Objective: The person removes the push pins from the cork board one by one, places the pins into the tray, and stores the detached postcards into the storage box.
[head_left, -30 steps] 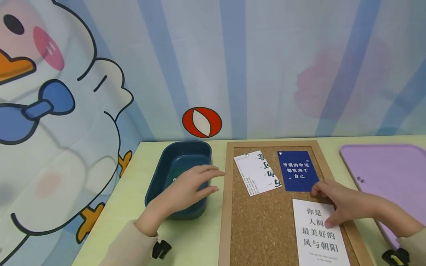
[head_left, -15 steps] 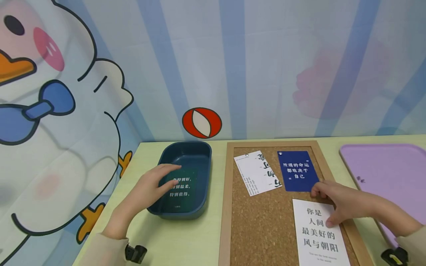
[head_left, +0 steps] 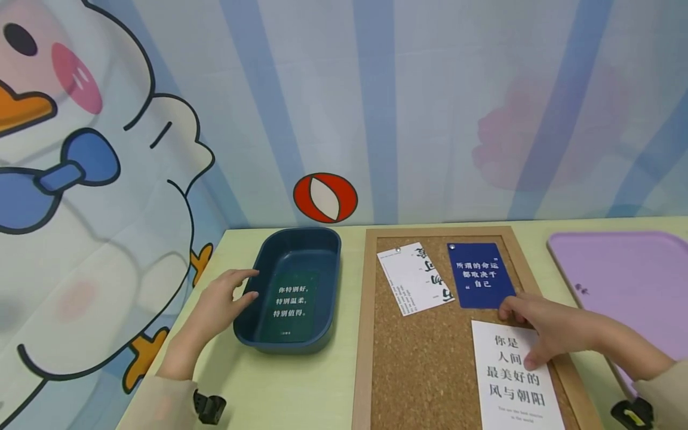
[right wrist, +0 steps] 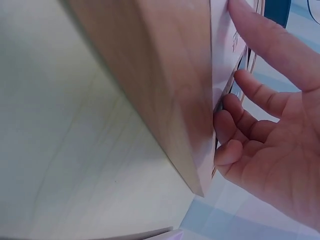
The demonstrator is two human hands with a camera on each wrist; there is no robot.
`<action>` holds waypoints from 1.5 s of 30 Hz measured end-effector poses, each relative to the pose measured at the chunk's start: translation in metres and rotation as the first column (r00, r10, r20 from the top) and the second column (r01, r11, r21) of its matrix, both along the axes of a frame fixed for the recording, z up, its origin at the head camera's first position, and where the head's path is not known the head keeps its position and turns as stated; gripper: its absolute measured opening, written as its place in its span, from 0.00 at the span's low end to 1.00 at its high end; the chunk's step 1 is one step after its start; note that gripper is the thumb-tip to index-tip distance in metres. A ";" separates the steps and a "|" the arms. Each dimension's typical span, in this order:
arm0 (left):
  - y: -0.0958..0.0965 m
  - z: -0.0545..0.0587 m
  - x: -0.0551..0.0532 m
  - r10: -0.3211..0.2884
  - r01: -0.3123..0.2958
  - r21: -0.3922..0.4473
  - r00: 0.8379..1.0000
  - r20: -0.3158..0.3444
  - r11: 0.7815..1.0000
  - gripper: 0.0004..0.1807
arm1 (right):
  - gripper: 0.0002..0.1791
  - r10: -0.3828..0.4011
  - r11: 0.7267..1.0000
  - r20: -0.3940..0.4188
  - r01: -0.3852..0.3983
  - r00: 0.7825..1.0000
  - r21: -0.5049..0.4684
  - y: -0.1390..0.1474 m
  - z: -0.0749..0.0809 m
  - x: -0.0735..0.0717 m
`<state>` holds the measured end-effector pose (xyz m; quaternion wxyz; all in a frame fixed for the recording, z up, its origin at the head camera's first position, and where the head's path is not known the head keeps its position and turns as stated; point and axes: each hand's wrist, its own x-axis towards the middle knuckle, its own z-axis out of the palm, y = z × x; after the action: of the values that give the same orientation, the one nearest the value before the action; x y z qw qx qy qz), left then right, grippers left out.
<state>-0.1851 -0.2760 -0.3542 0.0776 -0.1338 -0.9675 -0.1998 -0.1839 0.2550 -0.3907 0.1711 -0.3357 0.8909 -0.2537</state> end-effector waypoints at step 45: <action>-0.008 -0.008 -0.009 0.124 -0.142 0.116 0.981 0.150 0.983 0.22 | 0.28 0.127 0.981 0.119 -0.107 0.985 -0.160 -0.005 0.001 0.006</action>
<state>-0.1939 -0.2843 -0.3618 0.0298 -0.0491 -0.9629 -0.2637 -0.1778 0.2501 -0.3898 0.2164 -0.3826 0.8346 -0.3319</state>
